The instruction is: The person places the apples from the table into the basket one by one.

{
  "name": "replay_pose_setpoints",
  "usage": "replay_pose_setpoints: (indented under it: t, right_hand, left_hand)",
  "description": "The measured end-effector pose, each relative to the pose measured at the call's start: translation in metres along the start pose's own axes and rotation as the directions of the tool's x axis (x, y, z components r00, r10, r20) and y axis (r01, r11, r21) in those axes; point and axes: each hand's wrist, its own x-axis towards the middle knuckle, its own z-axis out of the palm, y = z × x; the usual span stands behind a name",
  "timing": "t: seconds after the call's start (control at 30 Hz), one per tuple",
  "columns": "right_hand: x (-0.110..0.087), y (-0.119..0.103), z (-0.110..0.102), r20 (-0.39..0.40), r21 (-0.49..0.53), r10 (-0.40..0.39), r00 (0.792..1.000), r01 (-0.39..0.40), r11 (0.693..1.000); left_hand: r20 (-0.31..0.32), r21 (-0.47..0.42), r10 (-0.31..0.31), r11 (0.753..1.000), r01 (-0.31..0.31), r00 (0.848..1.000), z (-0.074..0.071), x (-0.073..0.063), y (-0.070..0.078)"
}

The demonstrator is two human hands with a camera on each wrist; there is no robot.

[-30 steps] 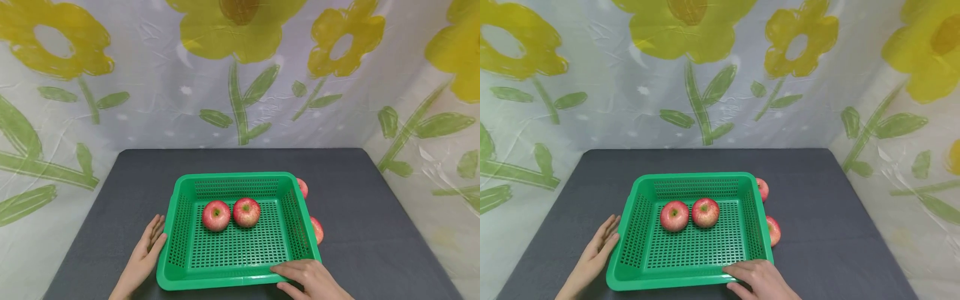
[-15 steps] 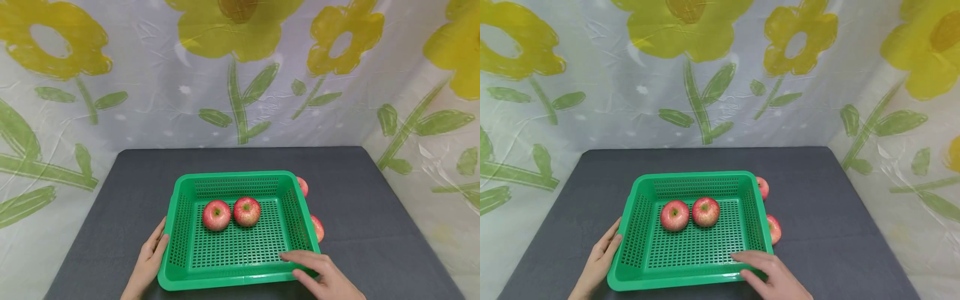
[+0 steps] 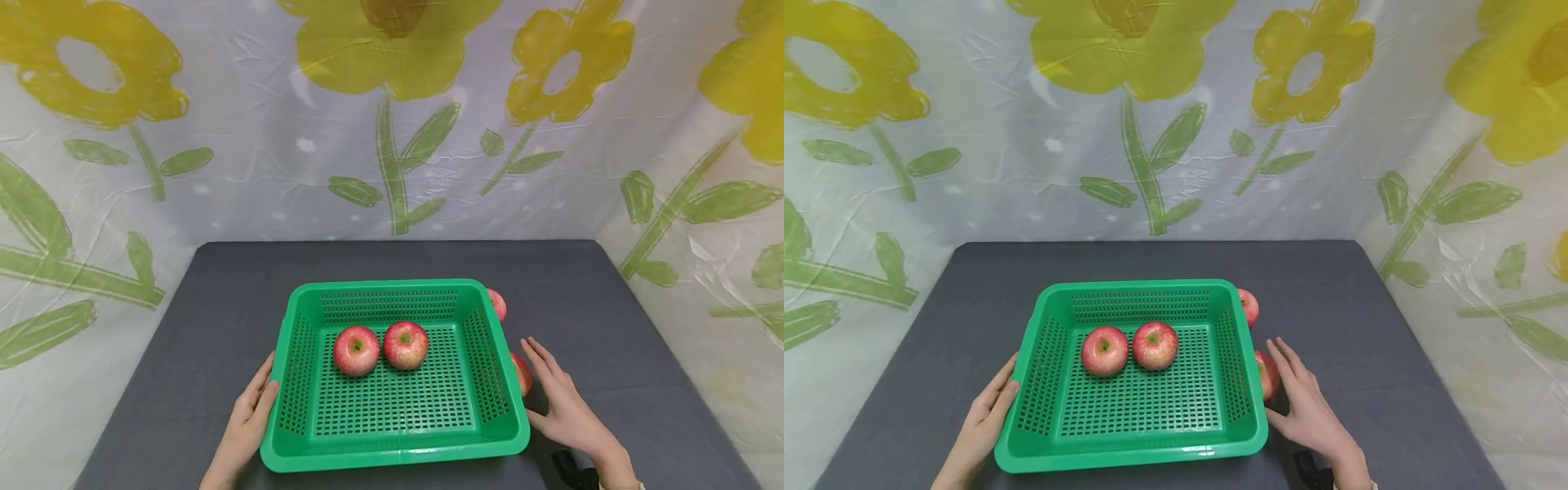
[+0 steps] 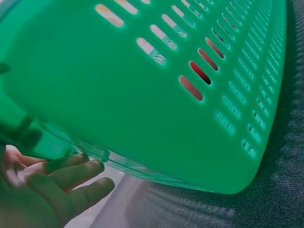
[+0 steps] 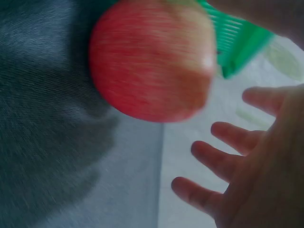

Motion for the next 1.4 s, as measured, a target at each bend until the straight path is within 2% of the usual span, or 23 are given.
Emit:
replay_pose_setpoints:
  t: [0.17, 0.4, 0.7, 0.8, 0.9, 1.03, 1.17, 1.27, 1.4]
  right_hand:
    - [0.005, 0.004, 0.011, 0.033, 0.002, 0.043, 0.999, -0.043, 0.999]
    - [0.012, 0.004, 0.020, 0.018, 0.036, -0.016, 1.000, 0.016, 0.999]
    - [0.013, 0.009, 0.027, -0.043, -0.025, -0.013, 0.999, 0.012, 1.000]
    - [0.014, 0.009, 0.027, -0.095, -0.040, 0.026, 0.995, -0.030, 0.999]
    - [0.014, 0.008, 0.024, -0.157, -0.050, 0.105, 0.982, -0.114, 0.992]
    - [0.013, 0.005, 0.012, -0.252, -0.068, 0.177, 0.952, -0.199, 0.978]
    - [0.016, -0.001, -0.013, -0.304, -0.078, 0.223, 0.926, -0.257, 0.963]
    - [0.022, -0.012, -0.034, -0.308, -0.082, 0.236, 0.922, -0.273, 0.958]
    - [0.035, -0.031, -0.056, -0.302, -0.070, 0.195, 0.933, -0.226, 0.972]
  left_hand:
    - [0.006, 0.004, 0.019, 1.000, -0.019, 1.000, 0.000, 0.000, -0.002]
    - [0.005, 0.017, 0.009, 1.000, -0.009, 1.000, 0.000, 0.000, -0.004]
    - [0.005, 0.015, 0.021, 1.000, -0.021, 1.000, 0.001, -0.001, -0.004]
    - [-0.002, 0.023, 0.008, 1.000, -0.008, 1.000, 0.001, -0.001, -0.003]
    - [-0.006, 0.033, -0.009, 0.999, 0.009, 1.000, 0.002, -0.001, -0.003]
    - [-0.006, 0.038, -0.032, 0.999, 0.032, 0.999, 0.002, -0.002, -0.002]
    - [-0.004, 0.034, -0.044, 0.998, 0.044, 0.999, 0.001, -0.001, -0.002]
    - [-0.007, 0.033, -0.047, 0.998, 0.047, 0.999, 0.000, -0.001, -0.001]
    - [-0.008, 0.030, -0.045, 0.999, 0.045, 0.999, -0.001, -0.002, -0.001]
